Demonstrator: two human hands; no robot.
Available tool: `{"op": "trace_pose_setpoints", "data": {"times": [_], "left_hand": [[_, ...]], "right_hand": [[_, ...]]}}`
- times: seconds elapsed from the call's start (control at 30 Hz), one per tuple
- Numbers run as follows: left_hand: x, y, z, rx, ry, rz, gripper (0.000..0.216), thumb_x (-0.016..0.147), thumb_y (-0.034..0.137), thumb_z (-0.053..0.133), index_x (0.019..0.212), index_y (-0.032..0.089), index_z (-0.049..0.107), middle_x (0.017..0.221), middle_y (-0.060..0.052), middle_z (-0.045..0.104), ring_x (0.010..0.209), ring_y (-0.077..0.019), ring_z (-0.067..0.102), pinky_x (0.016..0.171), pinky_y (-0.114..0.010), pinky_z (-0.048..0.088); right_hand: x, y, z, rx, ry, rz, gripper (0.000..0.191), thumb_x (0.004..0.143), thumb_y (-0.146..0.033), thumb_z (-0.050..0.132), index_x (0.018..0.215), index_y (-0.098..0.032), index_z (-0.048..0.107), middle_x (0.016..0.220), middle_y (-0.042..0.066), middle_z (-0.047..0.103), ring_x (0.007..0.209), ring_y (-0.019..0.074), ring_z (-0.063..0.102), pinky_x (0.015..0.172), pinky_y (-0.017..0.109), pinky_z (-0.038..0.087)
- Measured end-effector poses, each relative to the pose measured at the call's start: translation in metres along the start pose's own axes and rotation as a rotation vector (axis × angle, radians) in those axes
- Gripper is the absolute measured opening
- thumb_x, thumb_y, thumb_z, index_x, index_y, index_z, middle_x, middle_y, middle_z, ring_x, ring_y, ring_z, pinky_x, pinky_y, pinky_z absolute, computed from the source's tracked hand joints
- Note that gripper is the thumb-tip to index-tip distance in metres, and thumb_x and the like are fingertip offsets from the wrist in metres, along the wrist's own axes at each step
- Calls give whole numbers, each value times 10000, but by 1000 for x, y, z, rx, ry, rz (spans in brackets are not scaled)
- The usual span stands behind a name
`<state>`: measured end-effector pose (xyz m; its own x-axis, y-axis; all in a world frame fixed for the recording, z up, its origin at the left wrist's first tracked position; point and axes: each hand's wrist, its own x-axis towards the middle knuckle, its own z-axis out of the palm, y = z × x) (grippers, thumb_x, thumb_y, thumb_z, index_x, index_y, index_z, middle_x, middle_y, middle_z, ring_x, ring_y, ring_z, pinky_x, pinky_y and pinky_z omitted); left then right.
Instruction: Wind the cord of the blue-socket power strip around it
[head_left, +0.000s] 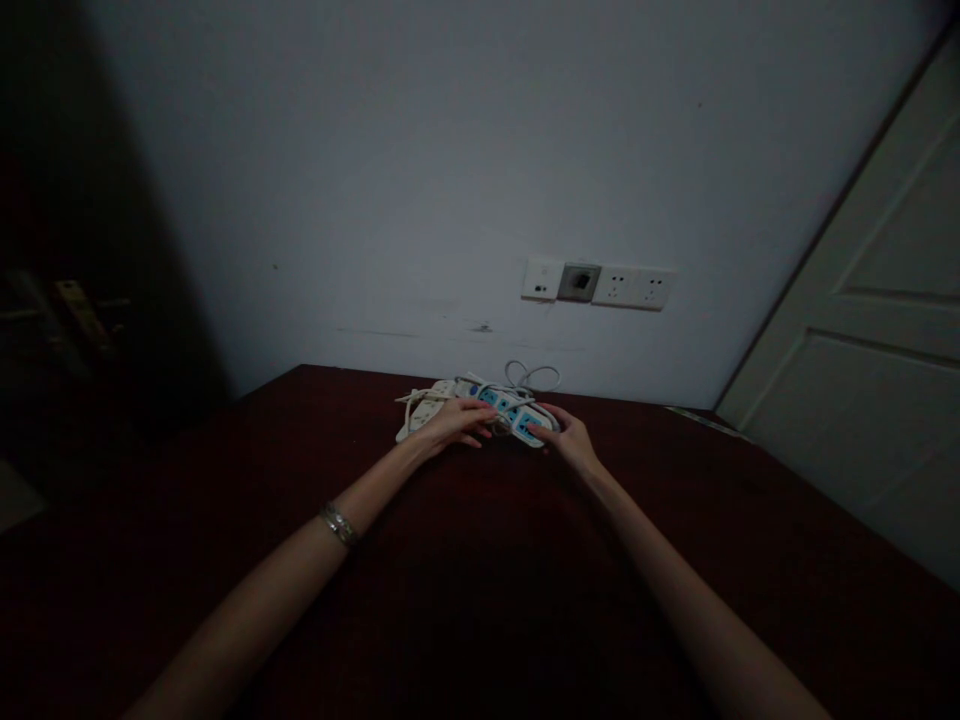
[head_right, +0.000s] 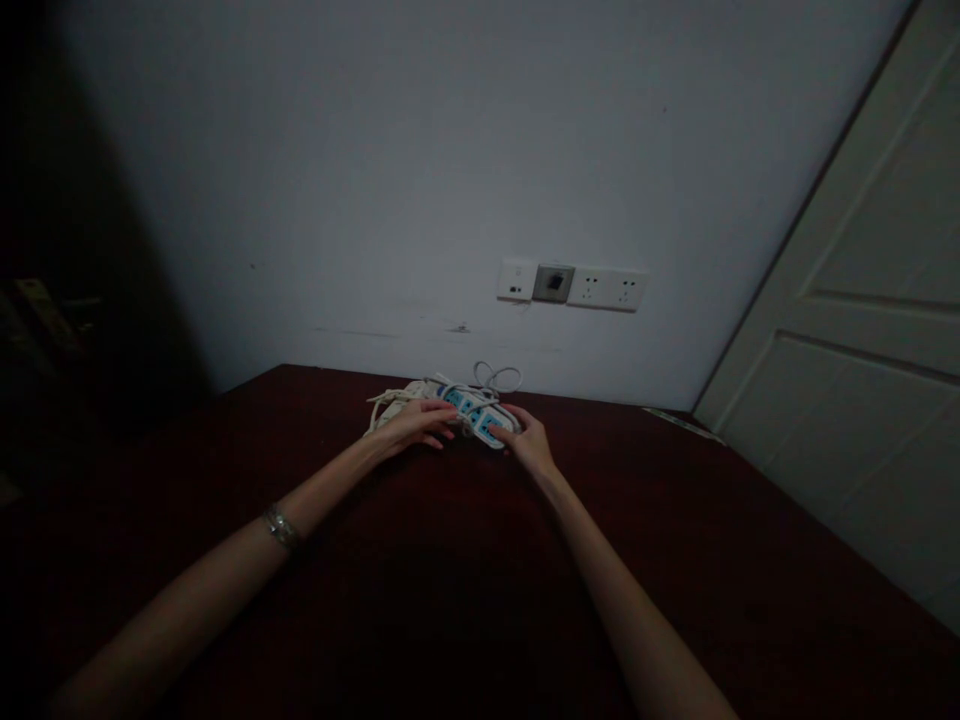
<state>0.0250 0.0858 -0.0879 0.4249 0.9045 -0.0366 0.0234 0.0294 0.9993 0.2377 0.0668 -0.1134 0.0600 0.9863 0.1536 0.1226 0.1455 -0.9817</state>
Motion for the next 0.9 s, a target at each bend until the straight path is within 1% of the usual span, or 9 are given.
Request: {"op": "trace_pose_setpoints", "data": {"times": [0.1, 0.27, 0.4, 0.5, 0.57, 0.63, 0.7, 0.8, 0.9], "left_hand": [[0, 2, -7, 17, -48, -25, 387, 700, 451, 673, 931, 148, 603, 910, -107, 658, 707, -155, 627, 562, -257, 496], [-1, 5, -16, 24, -132, -190, 524, 758, 616, 501, 887, 121, 615, 888, -143, 667, 688, -171, 630, 580, -282, 507], [-9, 5, -1, 30, -284, -91, 466, 761, 553, 554, 977, 143, 611, 912, -124, 661, 747, -183, 636, 602, -291, 508], [-12, 3, 12, 117, -303, 17, 413, 716, 460, 655, 984, 148, 622, 917, -113, 655, 748, -177, 631, 601, -280, 505], [-11, 2, 13, 122, -320, -50, 420, 711, 469, 657, 961, 133, 625, 920, -131, 657, 757, -183, 633, 619, -284, 504], [-7, 2, 7, 10, -314, -195, 482, 714, 531, 625, 951, 111, 608, 916, -162, 658, 788, -211, 641, 660, -313, 509], [-3, 4, -3, -221, -272, -268, 573, 704, 599, 593, 977, 95, 574, 946, -195, 646, 862, -249, 640, 725, -348, 508], [2, 11, -17, -578, -198, -198, 689, 681, 654, 572, 1039, 68, 524, 1018, -237, 608, 984, -293, 606, 799, -366, 496], [2, 21, -23, -742, -124, -158, 661, 701, 633, 561, 1052, 75, 511, 976, -221, 618, 945, -327, 617, 773, -407, 511]], "right_hand": [[-1, -3, -1, -3, 14, -13, 663, 521, -391, 730, 1119, -171, 546, 1016, 72, 641, 700, 173, 601, 436, 217, 441], [0, -6, -1, -6, 38, -63, 661, 502, -375, 742, 1101, -163, 563, 973, 68, 654, 743, 185, 603, 522, 245, 478], [-1, -7, 1, -27, 42, -79, 644, 516, -375, 733, 1094, -140, 570, 948, 73, 648, 724, 178, 590, 545, 255, 475], [-1, -6, 2, -51, 35, -81, 623, 519, -387, 728, 1072, -140, 582, 936, 67, 641, 715, 174, 580, 573, 266, 473], [0, -5, 0, -55, 28, -88, 621, 534, -403, 722, 1078, -140, 579, 946, 67, 634, 727, 178, 578, 607, 278, 475], [1, -6, -2, -75, 30, -131, 601, 560, -407, 712, 1080, -136, 578, 971, 74, 628, 779, 189, 580, 672, 294, 476], [0, -9, -6, -134, 38, -243, 536, 604, -398, 690, 1064, -143, 588, 997, 73, 621, 863, 202, 574, 766, 310, 460], [-6, -22, -8, -288, 46, -493, 411, 673, -370, 657, 1027, -167, 607, 1012, 64, 603, 937, 206, 550, 848, 327, 426], [-17, -39, -8, -458, 13, -727, 340, 734, -328, 627, 1041, -184, 606, 970, 65, 589, 912, 205, 547, 822, 341, 442]]}}
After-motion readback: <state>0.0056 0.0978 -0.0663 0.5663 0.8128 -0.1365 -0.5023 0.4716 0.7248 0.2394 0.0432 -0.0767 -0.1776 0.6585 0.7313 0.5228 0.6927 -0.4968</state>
